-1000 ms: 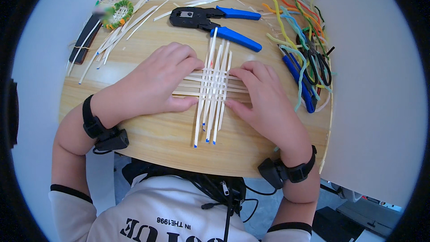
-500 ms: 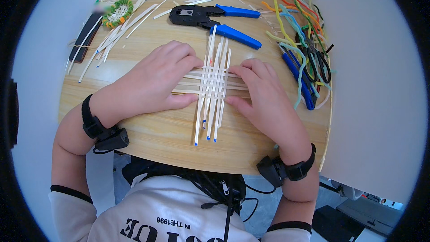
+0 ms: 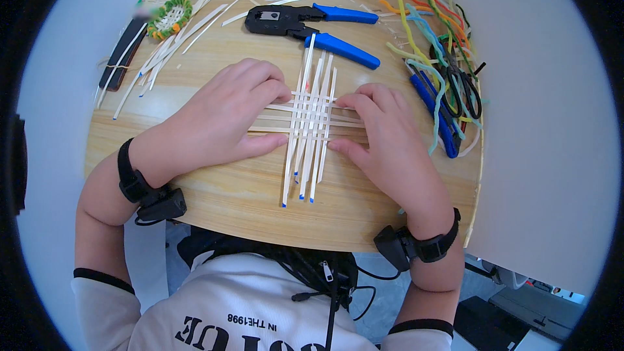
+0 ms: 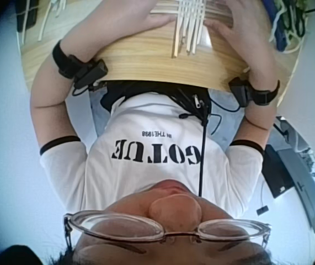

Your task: Interlacing thin wooden or bamboo strips to create a woven pattern on a table.

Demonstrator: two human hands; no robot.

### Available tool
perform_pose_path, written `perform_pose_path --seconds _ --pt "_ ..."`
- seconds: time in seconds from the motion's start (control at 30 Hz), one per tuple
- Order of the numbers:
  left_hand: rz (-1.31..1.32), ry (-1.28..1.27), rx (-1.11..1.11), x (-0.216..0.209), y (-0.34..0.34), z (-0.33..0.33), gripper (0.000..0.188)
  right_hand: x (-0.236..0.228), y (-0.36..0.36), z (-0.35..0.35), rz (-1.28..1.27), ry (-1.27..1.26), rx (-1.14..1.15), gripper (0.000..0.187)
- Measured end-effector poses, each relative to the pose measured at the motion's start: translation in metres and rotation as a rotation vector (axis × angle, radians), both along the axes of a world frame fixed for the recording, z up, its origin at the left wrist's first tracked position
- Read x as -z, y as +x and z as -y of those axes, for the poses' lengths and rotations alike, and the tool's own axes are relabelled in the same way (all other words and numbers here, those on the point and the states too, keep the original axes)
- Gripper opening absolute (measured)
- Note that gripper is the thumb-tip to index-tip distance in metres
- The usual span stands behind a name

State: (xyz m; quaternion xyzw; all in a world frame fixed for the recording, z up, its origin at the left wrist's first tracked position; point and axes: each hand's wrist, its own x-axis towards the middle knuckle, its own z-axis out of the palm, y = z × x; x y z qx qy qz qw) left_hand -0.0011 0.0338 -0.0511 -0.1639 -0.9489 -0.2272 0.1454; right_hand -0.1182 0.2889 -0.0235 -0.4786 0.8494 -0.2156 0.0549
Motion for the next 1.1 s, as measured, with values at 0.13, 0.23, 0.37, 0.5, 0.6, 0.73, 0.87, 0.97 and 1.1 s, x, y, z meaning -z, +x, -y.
perform_pose_path --seconds 0.13,0.23,0.37,0.5,0.6,0.73,0.87,0.97,1.1 --pt "0.012 0.007 -0.004 0.0005 -0.0007 -0.0007 0.041 0.0012 0.0010 0.0013 -0.030 0.006 0.001 0.049" --pt "0.007 0.015 -0.005 0.0003 -0.0009 -0.0017 0.041 0.0002 0.0036 0.0020 -0.035 0.005 0.032 0.048" --pt "0.001 0.013 -0.008 0.0011 -0.0007 -0.0022 0.040 0.0011 0.0047 0.0028 -0.020 -0.006 0.034 0.046" --pt "0.003 0.009 -0.013 0.0010 -0.0008 -0.0037 0.040 0.0017 0.0044 0.0032 0.006 -0.010 0.038 0.045" --pt "0.004 0.008 -0.008 0.0016 -0.0007 -0.0036 0.041 0.0025 0.0043 0.0031 0.020 -0.013 0.028 0.043" --pt "-0.017 0.007 0.006 0.0013 -0.0006 -0.0031 0.043 0.0036 0.0044 0.0034 0.042 -0.015 0.027 0.042" --pt "0.001 0.010 0.006 0.0007 -0.0008 -0.0032 0.044 0.0026 0.0047 0.0041 0.048 -0.006 0.026 0.041" --pt "0.010 0.012 0.005 0.0001 -0.0010 -0.0032 0.043 0.0027 0.0048 0.0039 0.053 -0.009 0.025 0.040" --pt "0.020 0.028 0.002 0.0010 -0.0016 -0.0032 0.042 0.0029 0.0056 0.0049 0.047 -0.009 0.023 0.040"
